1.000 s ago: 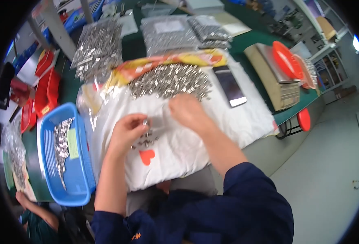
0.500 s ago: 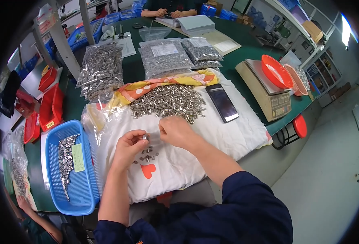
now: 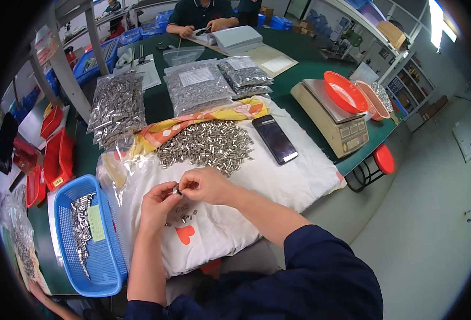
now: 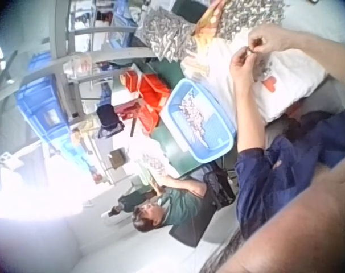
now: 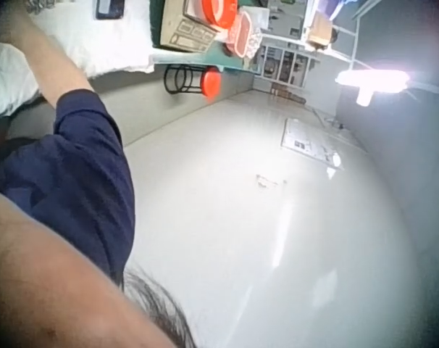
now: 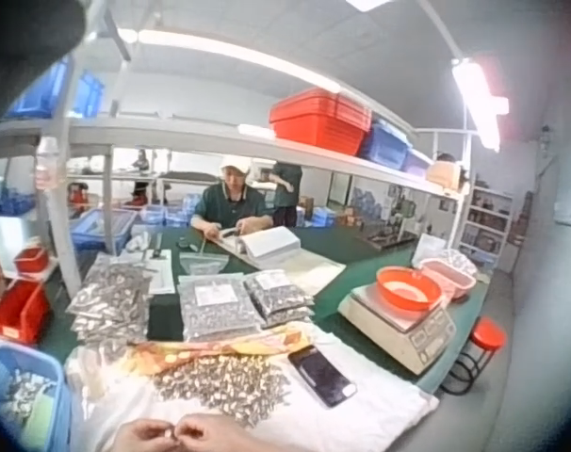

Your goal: Assembling small metal pins and components into a cylindrical housing at a factory workbench.

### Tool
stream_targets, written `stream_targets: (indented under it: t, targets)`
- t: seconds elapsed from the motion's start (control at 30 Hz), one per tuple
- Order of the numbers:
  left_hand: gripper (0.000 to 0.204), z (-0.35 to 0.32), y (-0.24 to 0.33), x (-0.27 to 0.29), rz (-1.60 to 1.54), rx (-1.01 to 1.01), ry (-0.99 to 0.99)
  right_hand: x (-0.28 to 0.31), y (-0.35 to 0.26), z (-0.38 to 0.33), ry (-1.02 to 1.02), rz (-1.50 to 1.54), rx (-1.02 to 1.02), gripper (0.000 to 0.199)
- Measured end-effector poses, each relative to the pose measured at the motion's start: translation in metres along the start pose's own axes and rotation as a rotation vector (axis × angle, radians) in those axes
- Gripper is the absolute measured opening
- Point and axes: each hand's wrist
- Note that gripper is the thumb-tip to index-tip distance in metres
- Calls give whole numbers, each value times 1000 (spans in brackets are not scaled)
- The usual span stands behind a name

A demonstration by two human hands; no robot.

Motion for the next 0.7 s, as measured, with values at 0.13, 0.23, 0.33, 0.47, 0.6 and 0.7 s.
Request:
stream_targets:
  t: [0.13, 0.23, 0.33, 0.47, 0.6, 0.7]
  targets:
    - [30, 0, 0, -4, 36, 30, 20, -6, 4, -3, 118, -157, 120, 10]
    - [29, -2, 0, -2, 114, -26, 53, -16, 3, -2, 185, -159, 143, 10]
    - [29, 1, -2, -2, 95, -40, 47, -12, 6, -5, 188, -122, 130, 10]
    - [28, 9, -6, 0, 18, 2, -31, 6, 14, -5, 18, 52, 74, 14]
    - [27, 7, -1, 2, -20, 44, -52, 2, 11, 2, -31, 133, -20, 15]
    - [26, -6, 13, 13, 53, 54, -16, -10, 3, 15, -48, -18, 71, 16]
Point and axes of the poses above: each hand's wrist, its own z-axis towards the middle knuckle, its own x-axis out of the back of the hand, y = z × x, and after that the axes turned 13 degrees about -z, right-handed
